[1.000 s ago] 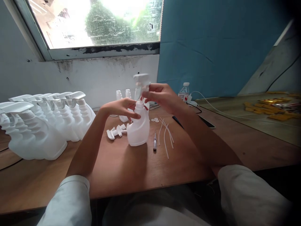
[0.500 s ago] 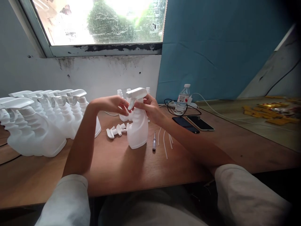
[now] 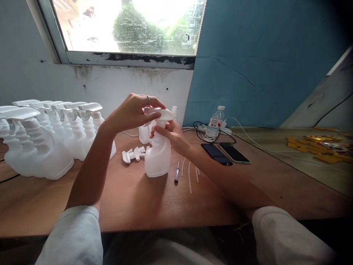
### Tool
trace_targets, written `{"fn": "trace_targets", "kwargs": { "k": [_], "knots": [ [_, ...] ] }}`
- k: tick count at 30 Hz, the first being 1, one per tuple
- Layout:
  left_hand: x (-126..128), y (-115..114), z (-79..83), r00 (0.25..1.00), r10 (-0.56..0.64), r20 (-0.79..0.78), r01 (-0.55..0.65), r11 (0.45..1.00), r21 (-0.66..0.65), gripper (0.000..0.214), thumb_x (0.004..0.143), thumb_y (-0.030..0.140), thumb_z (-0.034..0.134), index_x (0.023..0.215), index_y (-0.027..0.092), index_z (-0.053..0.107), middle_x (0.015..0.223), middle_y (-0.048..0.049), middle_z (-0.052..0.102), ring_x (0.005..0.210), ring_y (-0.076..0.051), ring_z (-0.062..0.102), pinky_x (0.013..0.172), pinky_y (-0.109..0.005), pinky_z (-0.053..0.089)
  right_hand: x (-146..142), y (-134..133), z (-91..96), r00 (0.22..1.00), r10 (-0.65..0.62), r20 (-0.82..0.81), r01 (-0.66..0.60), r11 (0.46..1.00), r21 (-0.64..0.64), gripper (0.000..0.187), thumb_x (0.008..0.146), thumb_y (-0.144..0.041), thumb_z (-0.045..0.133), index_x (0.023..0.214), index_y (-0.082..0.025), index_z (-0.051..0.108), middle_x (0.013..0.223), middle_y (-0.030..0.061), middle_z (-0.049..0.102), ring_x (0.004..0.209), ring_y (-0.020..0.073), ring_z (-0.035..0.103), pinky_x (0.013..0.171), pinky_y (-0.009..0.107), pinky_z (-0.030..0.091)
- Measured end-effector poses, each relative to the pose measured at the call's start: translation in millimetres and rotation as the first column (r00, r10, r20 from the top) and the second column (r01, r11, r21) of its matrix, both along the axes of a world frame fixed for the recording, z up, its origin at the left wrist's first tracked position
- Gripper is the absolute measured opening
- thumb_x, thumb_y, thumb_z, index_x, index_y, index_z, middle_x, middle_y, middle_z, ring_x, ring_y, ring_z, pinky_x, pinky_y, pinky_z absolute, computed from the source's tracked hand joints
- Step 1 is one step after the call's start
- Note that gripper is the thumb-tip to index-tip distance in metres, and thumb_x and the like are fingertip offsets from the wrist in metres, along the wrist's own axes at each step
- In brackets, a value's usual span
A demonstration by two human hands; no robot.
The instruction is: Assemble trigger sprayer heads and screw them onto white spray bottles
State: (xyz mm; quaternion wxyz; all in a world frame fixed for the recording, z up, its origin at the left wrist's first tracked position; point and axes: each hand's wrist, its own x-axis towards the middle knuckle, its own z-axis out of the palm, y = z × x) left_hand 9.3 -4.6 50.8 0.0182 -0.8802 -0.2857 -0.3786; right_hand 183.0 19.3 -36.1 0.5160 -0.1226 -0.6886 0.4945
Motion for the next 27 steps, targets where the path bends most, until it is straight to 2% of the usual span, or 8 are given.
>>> {"fn": "trace_targets", "kwargs": {
  "k": [5, 9, 13, 17, 19, 22, 25, 27],
  "knots": [
    [-0.8, 6.1, -3.0, 0.998, 0.003, 0.055, -0.002, 1.0, -0.025, 0.023, 0.083, 0.028, 0.063, 0.099, 0.015, 0.072, 0.074, -0.0036, 0.068, 0.058, -0.009, 0.054, 0.059, -0.022, 0.048, 5.7, 7.3, -0.1, 0.996, 0.093, 0.0, -0.093, 0.995, -0.039, 0.032, 0.079, -0.04, 0.069, 0.093, -0.015, 0.056, 0.082, 0.0046, 0.064, 0.076, 0.0184, 0.065, 0.066, 0.032, 0.055],
    [-3.2, 11.9, -4.1, 0.996, -0.034, 0.077, 0.042, 0.993, -0.111, 0.023, 0.084, 0.03, 0.061, 0.097, 0.014, 0.071, 0.08, -0.0056, 0.069, 0.051, -0.006, 0.048, 0.054, -0.022, 0.047, 5.0, 13.8, 0.1, 0.986, 0.164, 0.02, -0.162, 0.985, -0.049, 0.032, 0.076, -0.035, 0.073, 0.093, -0.015, 0.054, 0.075, 0.0022, 0.063, 0.068, 0.017, 0.064, 0.061, 0.03, 0.055],
    [-7.2, 17.9, -4.9, 0.99, -0.094, 0.103, 0.112, 0.976, -0.187, 0.022, 0.083, 0.032, 0.062, 0.094, 0.013, 0.068, 0.082, -0.0067, 0.068, 0.052, -0.006, 0.049, 0.052, -0.022, 0.046, -0.3, 14.4, -4.5, 0.97, 0.235, -0.062, -0.239, 0.968, -0.079, 0.035, 0.08, -0.043, 0.068, 0.096, -0.016, 0.052, 0.078, 0.0019, 0.063, 0.065, 0.0143, 0.062, 0.061, 0.031, 0.055],
    [-8.8, 19.3, -5.2, 0.987, -0.108, 0.121, 0.132, 0.968, -0.214, 0.021, 0.082, 0.033, 0.064, 0.091, 0.014, 0.067, 0.065, -0.0026, 0.062, 0.052, -0.008, 0.051, 0.051, -0.023, 0.045, -7.3, 7.9, -8.8, 0.994, 0.063, -0.091, -0.069, 0.995, -0.07, 0.042, 0.074, -0.04, 0.075, 0.097, -0.019, 0.047, 0.074, -0.0018, 0.06, 0.06, 0.013, 0.061, 0.057, 0.028, 0.054],
    [-8.2, 18.3, -5.2, 0.987, -0.103, 0.126, 0.128, 0.969, -0.212, 0.021, 0.082, 0.034, 0.065, 0.089, 0.015, 0.067, 0.062, -0.0018, 0.06, 0.052, -0.009, 0.051, 0.051, -0.023, 0.044, -9.6, 4.7, -9.4, 0.993, 0.036, -0.113, -0.043, 0.997, -0.059, 0.044, 0.076, -0.045, 0.073, 0.099, -0.021, 0.045, 0.075, -0.002, 0.06, 0.061, 0.0133, 0.061, 0.056, 0.028, 0.053],
    [-7.1, 17.2, -5.3, 0.988, -0.093, 0.123, 0.116, 0.973, -0.199, 0.02, 0.082, 0.034, 0.064, 0.087, 0.015, 0.066, 0.064, -0.0024, 0.061, 0.052, -0.008, 0.051, 0.051, -0.023, 0.045, -11.2, 2.4, -8.8, 0.993, 0.062, -0.099, -0.067, 0.996, -0.053, 0.043, 0.079, -0.052, 0.066, 0.1, -0.021, 0.046, 0.076, -0.0006, 0.061, 0.062, 0.0143, 0.061, 0.056, 0.03, 0.053],
    [-7.3, 17.2, -5.2, 0.989, -0.097, 0.11, 0.116, 0.975, -0.191, 0.02, 0.082, 0.034, 0.064, 0.086, 0.015, 0.066, 0.069, -0.0041, 0.065, 0.054, -0.008, 0.053, 0.052, -0.022, 0.046, -12.3, 1.3, -7.8, 0.997, -0.043, -0.063, 0.041, 0.999, -0.027, 0.044, 0.075, -0.048, 0.073, 0.099, -0.021, 0.047, 0.069, -0.0024, 0.059, 0.057, 0.0126, 0.058, 0.053, 0.027, 0.051],
    [-8.0, 17.1, -4.9, 0.99, -0.094, 0.101, 0.113, 0.975, -0.192, 0.02, 0.082, 0.034, 0.063, 0.084, 0.014, 0.065, 0.074, -0.0057, 0.067, 0.058, -0.009, 0.056, 0.052, -0.022, 0.046, -12.8, 0.6, -7.0, 0.996, -0.044, -0.083, 0.042, 0.999, -0.028, 0.045, 0.075, -0.048, 0.072, 0.102, -0.022, 0.047, 0.071, -0.0027, 0.059, 0.058, 0.0124, 0.058, 0.054, 0.027, 0.051]
  ]
}}
